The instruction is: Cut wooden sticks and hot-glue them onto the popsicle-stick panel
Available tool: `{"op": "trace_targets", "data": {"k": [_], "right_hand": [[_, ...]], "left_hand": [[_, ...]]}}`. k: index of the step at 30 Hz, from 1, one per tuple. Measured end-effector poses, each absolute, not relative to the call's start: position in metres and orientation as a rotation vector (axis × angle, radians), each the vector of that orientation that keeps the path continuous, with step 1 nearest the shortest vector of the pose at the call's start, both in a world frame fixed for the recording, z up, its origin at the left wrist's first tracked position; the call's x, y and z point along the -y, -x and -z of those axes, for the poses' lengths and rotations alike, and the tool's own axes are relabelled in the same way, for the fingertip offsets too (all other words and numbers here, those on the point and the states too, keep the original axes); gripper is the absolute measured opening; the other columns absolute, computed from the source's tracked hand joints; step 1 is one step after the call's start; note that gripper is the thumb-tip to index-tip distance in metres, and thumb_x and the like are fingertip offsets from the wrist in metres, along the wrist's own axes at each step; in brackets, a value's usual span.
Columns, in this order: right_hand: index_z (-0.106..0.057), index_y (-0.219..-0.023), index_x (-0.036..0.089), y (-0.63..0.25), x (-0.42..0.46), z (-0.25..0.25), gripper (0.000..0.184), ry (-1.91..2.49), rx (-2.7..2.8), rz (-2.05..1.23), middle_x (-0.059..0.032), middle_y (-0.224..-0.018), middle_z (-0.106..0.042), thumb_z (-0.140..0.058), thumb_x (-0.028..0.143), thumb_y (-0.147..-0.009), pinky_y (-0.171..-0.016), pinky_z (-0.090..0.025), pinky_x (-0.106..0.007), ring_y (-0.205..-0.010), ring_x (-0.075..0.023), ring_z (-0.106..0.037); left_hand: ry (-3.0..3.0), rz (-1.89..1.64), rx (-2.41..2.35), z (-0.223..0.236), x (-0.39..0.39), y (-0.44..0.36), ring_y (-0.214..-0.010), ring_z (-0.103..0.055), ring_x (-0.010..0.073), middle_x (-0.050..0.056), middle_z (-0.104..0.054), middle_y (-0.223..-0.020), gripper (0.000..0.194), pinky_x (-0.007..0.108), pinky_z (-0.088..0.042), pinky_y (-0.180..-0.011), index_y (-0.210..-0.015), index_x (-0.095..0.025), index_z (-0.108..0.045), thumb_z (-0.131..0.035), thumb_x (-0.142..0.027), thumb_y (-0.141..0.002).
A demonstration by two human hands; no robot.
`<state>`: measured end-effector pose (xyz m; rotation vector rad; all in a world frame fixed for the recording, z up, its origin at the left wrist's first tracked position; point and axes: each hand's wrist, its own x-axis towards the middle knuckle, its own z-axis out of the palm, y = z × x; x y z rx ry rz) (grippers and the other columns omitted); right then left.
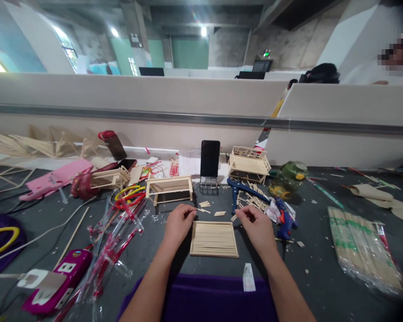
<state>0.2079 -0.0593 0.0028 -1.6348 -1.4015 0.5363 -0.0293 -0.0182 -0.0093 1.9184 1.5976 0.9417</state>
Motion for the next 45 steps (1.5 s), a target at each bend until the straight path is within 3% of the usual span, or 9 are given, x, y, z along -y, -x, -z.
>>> {"op": "trace_targets", "data": {"k": [16, 45], "right_hand": [[-0.063, -0.069, 0.020, -0.213, 0.057, 0.003, 0.022, 1.600, 1.576, -0.490, 0.0014, -0.061, -0.059, -0.058, 0.039, -0.078, -0.056, -0.036, -0.025, -0.058, -0.0141, -0.050], [-0.065, -0.071, 0.020, -0.215, 0.055, 0.006, 0.021, 1.583, 1.606, -0.521, 0.0009, -0.062, -0.062, -0.057, 0.038, -0.078, -0.055, -0.036, -0.024, -0.057, -0.0137, -0.052]], "left_hand": [[-2.068, -0.796, -1.511, 0.009, 0.022, 0.020, -0.085, -0.061, 0.0191, 0.002, -0.069, -0.091, 0.020, 0.029, -0.045, -0.076, -0.086, -0.023, -0.070, -0.052, -0.026, -0.080], [-2.134, -0.754, -1.553, 0.003, 0.021, 0.021, -0.084, -0.063, 0.0200, 0.003, -0.072, -0.092, 0.021, 0.029, -0.045, -0.074, -0.087, -0.022, -0.070, -0.051, -0.029, -0.080]]}}
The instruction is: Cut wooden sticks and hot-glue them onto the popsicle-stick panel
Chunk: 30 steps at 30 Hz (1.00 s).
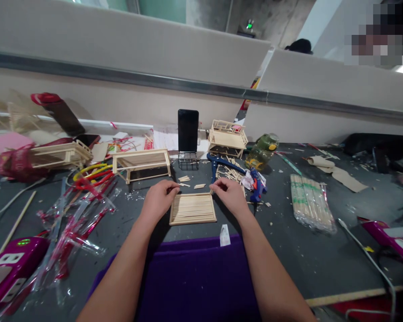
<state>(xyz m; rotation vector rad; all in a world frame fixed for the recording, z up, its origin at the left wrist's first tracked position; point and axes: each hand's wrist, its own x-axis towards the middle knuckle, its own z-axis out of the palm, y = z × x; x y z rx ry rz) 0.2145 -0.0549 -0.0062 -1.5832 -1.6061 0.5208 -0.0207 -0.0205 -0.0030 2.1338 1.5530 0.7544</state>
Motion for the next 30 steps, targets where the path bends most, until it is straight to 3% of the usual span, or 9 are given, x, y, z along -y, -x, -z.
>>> {"op": "trace_targets", "data": {"k": [20, 30], "right_hand": [[-0.064, -0.070, 0.020, -0.2131, 0.0547, 0.0064, 0.019, 1.571, 1.597, -0.546, 0.0013, -0.061, -0.060, -0.058, 0.036, -0.077, -0.055, -0.036, -0.024, -0.057, -0.0134, -0.051], [-0.065, -0.071, 0.020, -0.2137, 0.0517, 0.0043, 0.016, 1.601, 1.574, -0.535, 0.0027, -0.065, -0.062, -0.063, 0.035, -0.077, -0.058, -0.035, -0.022, -0.062, -0.0115, -0.054]], "left_hand": [[-2.176, -0.704, -1.544, 0.0037, 0.0191, 0.0209, -0.087, -0.063, 0.0207, 0.004, -0.072, -0.095, 0.023, 0.030, -0.045, -0.076, -0.089, -0.022, -0.070, -0.051, -0.030, -0.081], [-2.197, -0.627, -1.589, 0.0065, 0.0112, 0.0246, -0.091, -0.064, 0.0241, 0.005, -0.072, -0.098, 0.032, 0.031, -0.046, -0.077, -0.091, -0.022, -0.070, -0.049, -0.042, -0.079]]}}
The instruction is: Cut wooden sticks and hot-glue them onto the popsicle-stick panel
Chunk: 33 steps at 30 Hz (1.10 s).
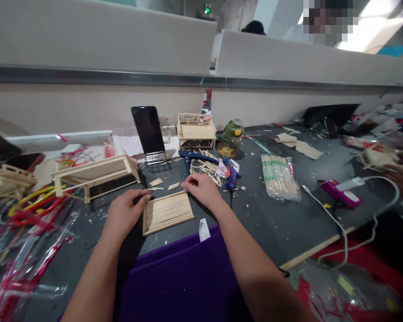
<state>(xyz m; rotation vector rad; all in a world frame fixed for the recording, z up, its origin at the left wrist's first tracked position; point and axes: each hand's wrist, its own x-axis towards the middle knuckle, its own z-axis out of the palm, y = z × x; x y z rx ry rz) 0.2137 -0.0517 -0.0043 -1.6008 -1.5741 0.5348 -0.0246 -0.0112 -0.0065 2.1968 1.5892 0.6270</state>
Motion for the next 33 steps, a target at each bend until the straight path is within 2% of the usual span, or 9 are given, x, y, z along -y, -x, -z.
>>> {"op": "trace_targets", "data": {"k": [8, 33], "right_hand": [[-0.065, -0.073, 0.022, -0.2139, 0.0516, -0.0003, 0.011, 1.613, 1.554, -0.604, 0.0038, -0.067, -0.062, -0.064, 0.032, -0.077, -0.058, -0.034, -0.021, -0.063, -0.0107, -0.053], [-0.065, -0.071, 0.020, -0.2136, 0.0536, -0.0001, 0.011, 1.563, 1.549, -0.615, 0.0019, -0.066, -0.062, -0.063, 0.029, -0.076, -0.058, -0.036, -0.023, -0.062, -0.0120, -0.054]], "left_hand": [[-2.227, -0.558, -1.622, 0.0092, 0.0073, 0.0263, -0.088, -0.065, 0.0238, 0.005, -0.072, -0.098, 0.034, 0.030, -0.046, -0.077, -0.093, -0.022, -0.070, -0.049, -0.045, -0.079], [-2.176, -0.652, -1.572, 0.0062, 0.0137, 0.0247, -0.089, -0.064, 0.0229, 0.005, -0.072, -0.095, 0.029, 0.031, -0.045, -0.076, -0.090, -0.021, -0.070, -0.050, -0.040, -0.080]]}}
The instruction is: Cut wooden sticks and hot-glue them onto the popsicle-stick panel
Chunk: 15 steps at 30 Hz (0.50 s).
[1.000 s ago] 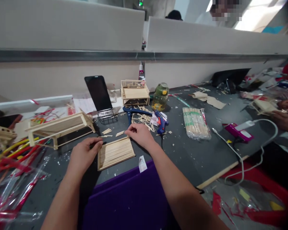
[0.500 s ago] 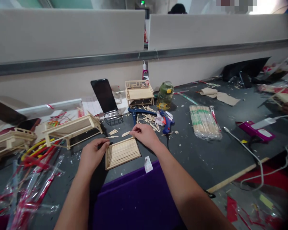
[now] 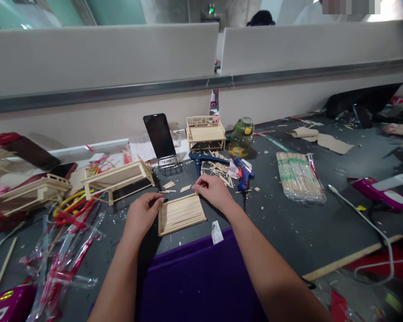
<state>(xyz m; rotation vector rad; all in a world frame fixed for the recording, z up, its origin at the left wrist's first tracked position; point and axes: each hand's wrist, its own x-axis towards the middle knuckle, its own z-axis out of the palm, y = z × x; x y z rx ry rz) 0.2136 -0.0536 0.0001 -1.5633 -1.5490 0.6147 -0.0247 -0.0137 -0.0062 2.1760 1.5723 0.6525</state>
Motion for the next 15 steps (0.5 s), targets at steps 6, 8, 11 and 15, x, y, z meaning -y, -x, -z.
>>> {"op": "trace_targets", "data": {"k": [6, 8, 11, 15], "right_hand": [[-0.065, -0.071, 0.020, -0.2134, 0.0531, -0.0004, 0.010, 1.560, 1.547, -0.619, 0.0015, -0.066, -0.063, -0.063, 0.029, -0.076, -0.058, -0.036, -0.023, -0.062, -0.0120, -0.054], [-0.065, -0.071, 0.020, -0.2134, 0.0531, -0.0004, 0.011, 1.565, 1.547, -0.619, 0.0016, -0.066, -0.062, -0.063, 0.029, -0.076, -0.058, -0.036, -0.023, -0.062, -0.0120, -0.054], [-0.065, -0.071, 0.019, -0.2138, 0.0526, 0.0009, 0.012, 1.557, 1.550, -0.617, 0.0017, -0.065, -0.062, -0.063, 0.029, -0.076, -0.058, -0.036, -0.022, -0.061, -0.0117, -0.054], [-0.065, -0.072, 0.019, -0.2148, 0.0514, 0.0042, 0.012, 1.528, 1.549, -0.596, 0.0020, -0.066, -0.062, -0.062, 0.030, -0.077, -0.058, -0.036, -0.022, -0.062, -0.0115, -0.054]], "left_hand": [[-2.185, -0.662, -1.561, 0.0081, 0.0131, 0.0248, -0.090, -0.064, 0.0229, 0.006, -0.072, -0.095, 0.029, 0.031, -0.045, -0.078, -0.089, -0.021, -0.070, -0.050, -0.040, -0.080], [-2.187, -0.656, -1.565, 0.0088, 0.0129, 0.0248, -0.091, -0.064, 0.0229, 0.006, -0.072, -0.096, 0.029, 0.031, -0.045, -0.078, -0.089, -0.021, -0.070, -0.050, -0.039, -0.080], [-2.188, -0.655, -1.565, 0.0089, 0.0127, 0.0247, -0.091, -0.064, 0.0228, 0.006, -0.072, -0.097, 0.029, 0.031, -0.046, -0.078, -0.089, -0.021, -0.070, -0.050, -0.039, -0.080], [-2.187, -0.646, -1.562, 0.0069, 0.0135, 0.0240, -0.088, -0.064, 0.0230, 0.006, -0.072, -0.095, 0.030, 0.031, -0.046, -0.077, -0.090, -0.021, -0.070, -0.049, -0.040, -0.079]]}}
